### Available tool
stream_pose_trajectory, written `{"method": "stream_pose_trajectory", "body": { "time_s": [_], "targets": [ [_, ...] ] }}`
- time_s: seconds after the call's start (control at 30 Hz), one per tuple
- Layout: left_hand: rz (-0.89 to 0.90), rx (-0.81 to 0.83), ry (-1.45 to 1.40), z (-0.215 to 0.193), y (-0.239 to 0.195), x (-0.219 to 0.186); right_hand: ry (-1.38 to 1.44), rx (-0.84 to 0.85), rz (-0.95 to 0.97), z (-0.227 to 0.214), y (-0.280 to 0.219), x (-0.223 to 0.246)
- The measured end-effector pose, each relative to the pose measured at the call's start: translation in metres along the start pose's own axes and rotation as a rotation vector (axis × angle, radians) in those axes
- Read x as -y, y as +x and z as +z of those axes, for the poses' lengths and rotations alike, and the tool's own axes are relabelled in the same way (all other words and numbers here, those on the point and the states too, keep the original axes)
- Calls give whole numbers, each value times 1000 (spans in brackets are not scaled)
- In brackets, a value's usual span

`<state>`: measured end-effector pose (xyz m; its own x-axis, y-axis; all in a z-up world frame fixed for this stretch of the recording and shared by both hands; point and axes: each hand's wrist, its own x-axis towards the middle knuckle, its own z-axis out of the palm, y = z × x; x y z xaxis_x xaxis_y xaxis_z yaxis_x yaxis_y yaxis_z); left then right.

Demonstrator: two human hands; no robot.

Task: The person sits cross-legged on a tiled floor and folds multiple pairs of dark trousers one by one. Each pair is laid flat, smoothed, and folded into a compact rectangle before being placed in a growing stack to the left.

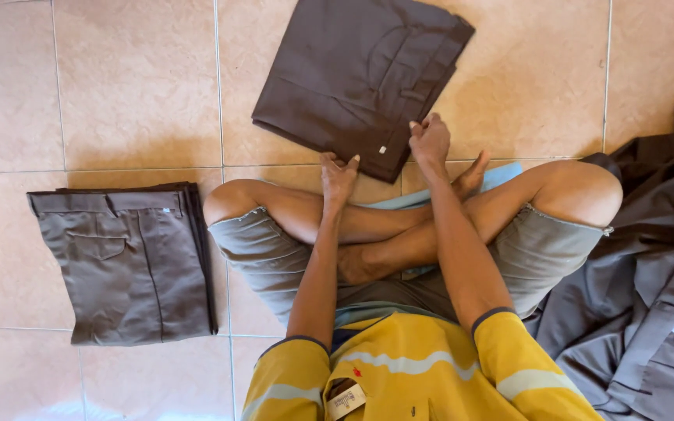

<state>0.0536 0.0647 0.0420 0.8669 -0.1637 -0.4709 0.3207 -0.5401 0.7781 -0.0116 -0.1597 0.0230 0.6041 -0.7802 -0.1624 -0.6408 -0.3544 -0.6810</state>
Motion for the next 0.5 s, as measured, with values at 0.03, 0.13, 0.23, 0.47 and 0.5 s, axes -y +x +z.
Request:
{"method": "stream_pose_trajectory", "body": {
  "time_s": [0.03, 0.13, 0.23, 0.47, 0.5],
  "targets": [
    [1, 7, 4, 7, 6, 9, 0, -4, 7, -11, -1, 7],
    [26, 97, 60, 25, 11, 24, -56, -121, 66, -29, -10, 18],
    [-75, 323, -244, 40, 1, 11, -13, 75, 168, -25, -17, 12],
    [-216, 490, -449, 33, -2, -4, 87, 70, 146, -4, -16, -11],
    [-219, 506, -454, 33, -2, -4, 130, 75, 164, 3, -15, -20]
  ]
}}
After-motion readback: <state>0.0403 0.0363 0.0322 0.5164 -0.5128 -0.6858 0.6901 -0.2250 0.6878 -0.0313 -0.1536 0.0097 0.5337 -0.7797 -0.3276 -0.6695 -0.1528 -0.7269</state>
